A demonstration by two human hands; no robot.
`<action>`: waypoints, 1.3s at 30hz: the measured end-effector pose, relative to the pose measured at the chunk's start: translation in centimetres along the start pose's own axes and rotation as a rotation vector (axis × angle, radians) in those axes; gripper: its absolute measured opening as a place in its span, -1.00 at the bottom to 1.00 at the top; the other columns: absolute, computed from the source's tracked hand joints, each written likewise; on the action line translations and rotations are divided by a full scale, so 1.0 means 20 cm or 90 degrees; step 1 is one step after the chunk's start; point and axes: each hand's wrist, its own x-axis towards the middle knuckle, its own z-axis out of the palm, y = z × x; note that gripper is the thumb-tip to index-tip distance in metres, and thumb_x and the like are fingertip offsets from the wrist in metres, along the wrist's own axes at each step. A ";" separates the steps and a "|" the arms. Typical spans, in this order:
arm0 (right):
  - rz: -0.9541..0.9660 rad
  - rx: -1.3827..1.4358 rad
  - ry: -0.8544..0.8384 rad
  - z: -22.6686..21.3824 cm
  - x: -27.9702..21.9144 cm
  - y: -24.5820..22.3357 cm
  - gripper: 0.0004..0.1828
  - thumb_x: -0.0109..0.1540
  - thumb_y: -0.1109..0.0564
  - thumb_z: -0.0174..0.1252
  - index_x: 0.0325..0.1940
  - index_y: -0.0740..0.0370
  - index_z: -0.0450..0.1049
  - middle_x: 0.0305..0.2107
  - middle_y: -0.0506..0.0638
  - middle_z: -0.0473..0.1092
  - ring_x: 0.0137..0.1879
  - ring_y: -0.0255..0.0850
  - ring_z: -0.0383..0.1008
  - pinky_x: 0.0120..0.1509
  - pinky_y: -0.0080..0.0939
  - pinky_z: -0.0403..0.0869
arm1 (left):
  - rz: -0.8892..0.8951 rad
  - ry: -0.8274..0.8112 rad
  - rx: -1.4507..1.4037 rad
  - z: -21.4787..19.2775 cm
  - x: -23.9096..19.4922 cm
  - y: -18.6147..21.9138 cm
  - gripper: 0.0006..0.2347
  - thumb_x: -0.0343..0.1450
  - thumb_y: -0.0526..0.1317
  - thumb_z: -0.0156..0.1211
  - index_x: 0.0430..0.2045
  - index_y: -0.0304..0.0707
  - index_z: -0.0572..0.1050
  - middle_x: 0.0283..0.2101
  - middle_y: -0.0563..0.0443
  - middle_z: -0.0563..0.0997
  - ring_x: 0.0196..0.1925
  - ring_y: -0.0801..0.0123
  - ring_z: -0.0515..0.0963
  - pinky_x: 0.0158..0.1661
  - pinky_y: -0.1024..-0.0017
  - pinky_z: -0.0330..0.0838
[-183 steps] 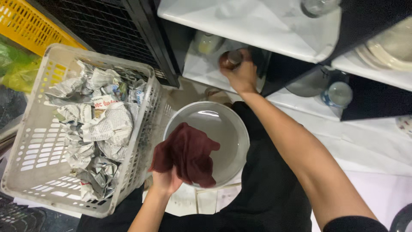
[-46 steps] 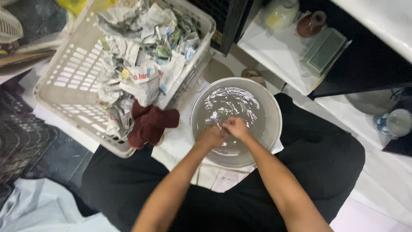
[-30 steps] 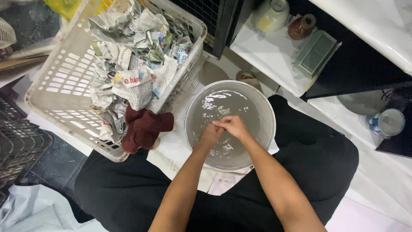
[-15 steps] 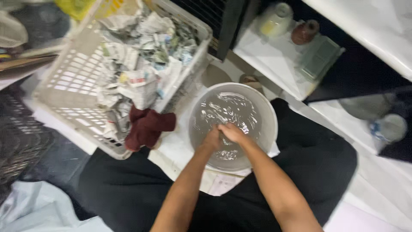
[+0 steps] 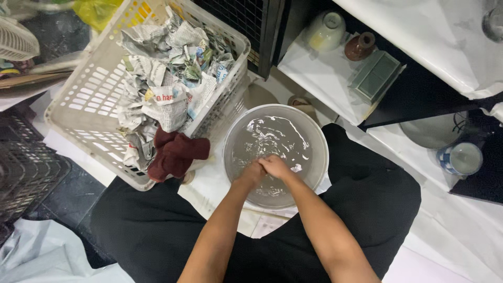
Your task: The person washes small ceramic and glass items in a bucket of water, then dries each with a maroon cloth. They handle a blue-and-white cup, a brown cup, and a clear glass, placing each on a nearby shelf after drying.
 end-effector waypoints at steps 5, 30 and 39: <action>0.009 0.209 0.119 -0.03 -0.01 -0.04 -0.48 0.24 -0.22 0.39 -0.28 0.34 0.52 -0.46 0.05 0.49 -0.36 -0.18 0.50 -0.23 -0.10 0.46 | -0.088 0.060 -0.150 0.01 0.01 0.00 -0.24 0.25 -0.23 0.30 0.31 0.12 -0.07 -0.18 -0.30 0.64 -0.15 -0.13 0.69 -0.12 0.01 0.60; 0.276 0.568 0.103 -0.16 -0.13 -0.08 -0.87 0.27 0.15 0.16 -0.13 0.20 0.54 -0.40 -0.10 0.49 -0.40 -0.26 0.51 -0.23 -0.19 0.63 | -0.155 0.083 -0.469 -0.04 0.14 -0.06 -0.69 0.27 -0.12 0.56 -0.34 -0.41 0.66 -0.43 -0.04 0.67 -0.50 0.41 0.58 -0.45 0.44 0.55; 0.244 0.390 0.270 -0.15 -0.11 -0.10 -0.59 0.26 -0.10 0.34 -0.17 0.31 0.46 -0.61 -0.04 0.30 -0.55 -0.24 0.29 -0.54 -0.16 0.29 | -0.192 0.094 -0.421 -0.04 0.13 -0.01 -0.56 0.34 0.06 0.43 -0.49 -0.52 0.56 -0.53 -0.21 0.66 -0.64 0.31 0.62 -0.59 0.42 0.53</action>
